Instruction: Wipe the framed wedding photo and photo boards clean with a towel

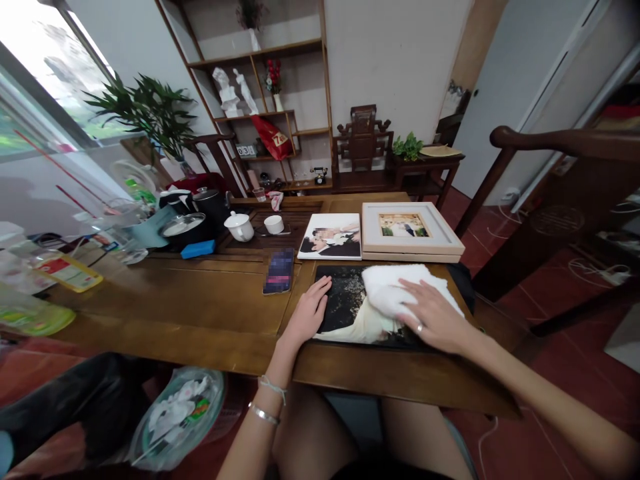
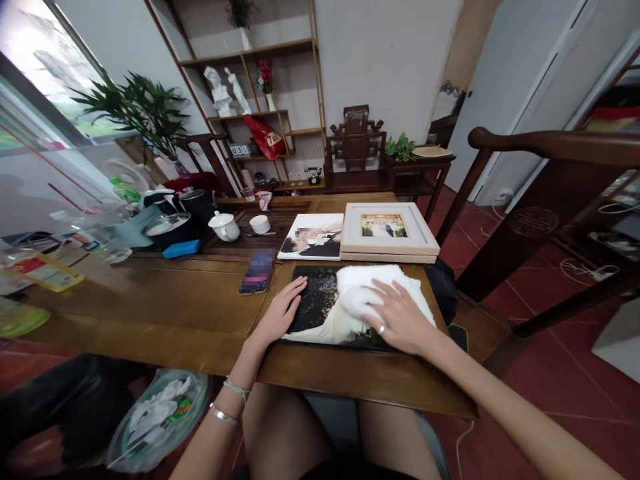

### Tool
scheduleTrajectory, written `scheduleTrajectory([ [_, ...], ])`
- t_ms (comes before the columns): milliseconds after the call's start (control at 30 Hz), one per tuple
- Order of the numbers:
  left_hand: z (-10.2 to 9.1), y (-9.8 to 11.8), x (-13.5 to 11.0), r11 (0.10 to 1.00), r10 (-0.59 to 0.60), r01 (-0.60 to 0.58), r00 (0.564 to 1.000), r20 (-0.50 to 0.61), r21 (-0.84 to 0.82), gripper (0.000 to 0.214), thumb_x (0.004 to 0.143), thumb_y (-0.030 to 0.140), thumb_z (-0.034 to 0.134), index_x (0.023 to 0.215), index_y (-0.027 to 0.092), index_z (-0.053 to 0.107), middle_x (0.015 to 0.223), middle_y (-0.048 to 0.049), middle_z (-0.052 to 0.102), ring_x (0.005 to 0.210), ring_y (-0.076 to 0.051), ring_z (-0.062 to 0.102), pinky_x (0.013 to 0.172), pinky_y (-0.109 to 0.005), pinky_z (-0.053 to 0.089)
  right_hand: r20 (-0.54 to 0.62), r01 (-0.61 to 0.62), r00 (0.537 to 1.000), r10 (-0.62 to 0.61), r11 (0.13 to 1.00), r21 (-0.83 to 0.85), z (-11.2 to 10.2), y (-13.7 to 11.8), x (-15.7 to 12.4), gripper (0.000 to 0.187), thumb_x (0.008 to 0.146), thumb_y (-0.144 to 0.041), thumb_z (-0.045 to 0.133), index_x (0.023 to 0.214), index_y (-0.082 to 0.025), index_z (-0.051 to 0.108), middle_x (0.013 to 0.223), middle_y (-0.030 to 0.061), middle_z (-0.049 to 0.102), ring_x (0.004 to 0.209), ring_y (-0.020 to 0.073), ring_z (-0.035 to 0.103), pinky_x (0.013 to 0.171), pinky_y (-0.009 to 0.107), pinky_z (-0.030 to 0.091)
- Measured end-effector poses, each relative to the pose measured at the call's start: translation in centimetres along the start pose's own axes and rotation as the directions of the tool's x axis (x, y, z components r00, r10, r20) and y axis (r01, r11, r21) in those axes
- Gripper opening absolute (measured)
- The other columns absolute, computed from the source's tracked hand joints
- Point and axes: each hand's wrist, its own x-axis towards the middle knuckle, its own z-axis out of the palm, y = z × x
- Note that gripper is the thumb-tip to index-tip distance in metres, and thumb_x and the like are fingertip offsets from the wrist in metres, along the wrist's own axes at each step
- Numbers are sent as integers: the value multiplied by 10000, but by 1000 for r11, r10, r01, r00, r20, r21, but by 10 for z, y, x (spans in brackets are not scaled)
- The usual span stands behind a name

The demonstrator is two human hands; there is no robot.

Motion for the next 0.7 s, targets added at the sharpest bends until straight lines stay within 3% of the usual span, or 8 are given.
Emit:
scheduleTrajectory([
  [100, -1, 1, 0, 1000, 16, -17, 1000, -15, -12, 385, 946, 230, 354, 1285, 200, 535, 1412, -79, 495, 1350, -197, 407, 1149, -462, 305, -33, -51, 998, 50, 998, -44, 2, 35, 23, 441, 965, -397, 343, 1122, -147, 670, 1341, 167, 533, 1293, 321, 419, 1063, 542, 311],
  [167, -1, 1, -1, 1000, 19, -19, 1000, -21, -15, 383, 945, 231, 357, 1282, 210, 538, 1407, -73, 501, 1349, -196, 408, 1148, -461, 308, -43, -70, 997, 68, 995, -66, 4, 42, 31, 457, 967, -388, 327, 1148, -127, 656, 1330, 179, 539, 1285, 328, 428, 1055, 540, 321],
  [267, -1, 2, -1, 1000, 11, -11, 1000, -23, -15, 378, 946, 237, 362, 1278, 217, 541, 1407, -67, 503, 1352, -198, 404, 1147, -459, 310, -31, -60, 998, 58, 996, -72, 3, 23, 29, 441, 965, -372, 330, 1131, -140, 666, 1320, 167, 551, 1297, 350, 403, 1048, 578, 308],
  [500, 0, 2, -1, 1000, -11, 11, 1000, -1, 5, 389, 947, 224, 353, 1293, 202, 528, 1427, -72, 479, 1362, -201, 387, 1150, -457, 301, 74, 176, 980, -183, 980, 92, -3, -71, -23, 288, 905, -397, 473, 931, -246, 717, 1455, 45, 426, 1370, 373, 257, 1075, 638, 202],
  [600, 0, 2, -1, 1000, -10, 10, 1000, 2, 7, 393, 946, 221, 349, 1296, 190, 525, 1427, -78, 478, 1364, -200, 385, 1152, -454, 299, 77, 194, 976, -203, 975, 112, -5, -73, -22, 287, 901, -399, 480, 955, -239, 712, 1436, 58, 450, 1360, 366, 281, 1080, 631, 202],
  [700, 0, 1, -1, 1000, -4, 4, 1000, -4, 1, 391, 946, 221, 349, 1293, 193, 527, 1421, -77, 485, 1362, -197, 387, 1153, -452, 299, 41, 139, 989, -142, 988, 70, -4, -47, 2, 311, 929, -381, 440, 984, -232, 707, 1410, 70, 478, 1388, 358, 219, 1089, 648, 148],
])
